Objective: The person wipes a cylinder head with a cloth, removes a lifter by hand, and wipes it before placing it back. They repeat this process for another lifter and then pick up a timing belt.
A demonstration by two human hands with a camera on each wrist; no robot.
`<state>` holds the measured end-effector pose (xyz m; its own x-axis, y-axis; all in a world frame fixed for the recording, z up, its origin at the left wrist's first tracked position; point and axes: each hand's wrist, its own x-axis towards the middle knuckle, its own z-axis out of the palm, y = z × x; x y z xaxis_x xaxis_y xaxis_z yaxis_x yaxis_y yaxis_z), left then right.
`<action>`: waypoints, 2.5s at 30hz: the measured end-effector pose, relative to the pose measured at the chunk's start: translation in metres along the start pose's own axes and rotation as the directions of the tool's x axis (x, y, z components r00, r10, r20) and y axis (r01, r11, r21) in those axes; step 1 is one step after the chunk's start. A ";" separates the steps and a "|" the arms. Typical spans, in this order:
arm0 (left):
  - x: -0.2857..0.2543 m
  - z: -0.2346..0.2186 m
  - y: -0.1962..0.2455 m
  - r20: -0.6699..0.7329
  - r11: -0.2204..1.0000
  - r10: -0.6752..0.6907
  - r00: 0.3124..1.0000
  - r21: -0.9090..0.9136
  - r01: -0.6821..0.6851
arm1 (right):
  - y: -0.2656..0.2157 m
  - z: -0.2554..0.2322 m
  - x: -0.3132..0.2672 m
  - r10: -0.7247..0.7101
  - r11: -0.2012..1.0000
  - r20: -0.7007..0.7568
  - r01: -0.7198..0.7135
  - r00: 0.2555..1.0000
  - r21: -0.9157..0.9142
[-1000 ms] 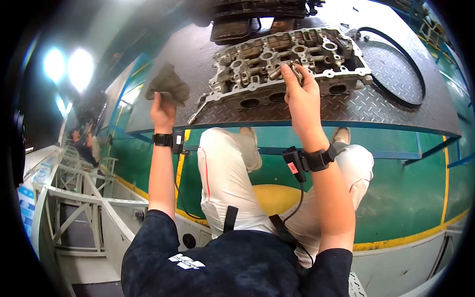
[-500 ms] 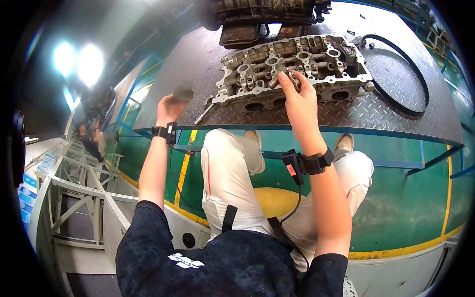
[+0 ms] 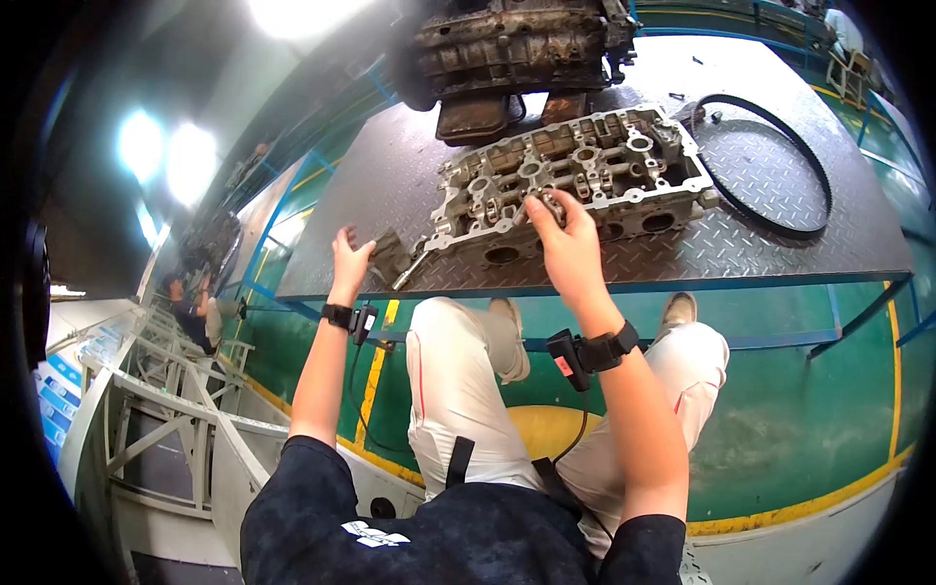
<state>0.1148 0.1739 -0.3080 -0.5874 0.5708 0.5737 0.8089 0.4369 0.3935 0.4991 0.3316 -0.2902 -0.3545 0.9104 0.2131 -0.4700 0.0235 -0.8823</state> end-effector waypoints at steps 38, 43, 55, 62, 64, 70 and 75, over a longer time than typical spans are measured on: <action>-0.116 0.068 0.224 0.709 0.387 0.335 0.620 -0.704 0.596 | 0.043 -0.031 -0.028 0.250 0.960 -0.107 -0.261 0.962 -0.104; -0.117 0.078 0.223 0.749 0.406 0.314 0.583 -0.661 0.631 | 0.057 -0.034 -0.025 0.243 0.969 -0.105 -0.246 0.964 -0.020; -0.120 0.097 0.214 0.782 0.350 0.285 0.555 -0.624 0.699 | 0.079 -0.016 -0.011 0.227 0.967 -0.167 -0.243 0.959 -0.080; -0.123 0.097 0.212 0.804 0.289 0.269 0.531 -0.593 0.752 | 0.086 -0.011 -0.010 0.237 0.965 -0.136 -0.250 0.962 -0.083; -0.124 0.101 0.210 0.811 0.276 0.253 0.528 -0.584 0.763 | 0.088 -0.010 -0.010 0.255 0.960 -0.141 -0.267 0.957 -0.082; -0.127 0.108 0.211 0.805 0.287 0.230 0.547 -0.593 0.752 | 0.095 -0.013 -0.011 0.255 0.950 -0.173 -0.279 0.951 -0.138; -0.126 0.113 0.212 0.785 0.303 0.234 0.573 -0.619 0.725 | 0.090 -0.015 -0.010 0.252 0.952 -0.154 -0.273 0.956 -0.141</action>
<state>0.3575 0.2726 -0.3782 -0.1673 0.9754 -0.1433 -0.1643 0.1158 0.9796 0.4724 0.3308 -0.3778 -0.3328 0.9394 -0.0828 -0.2368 -0.1682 -0.9569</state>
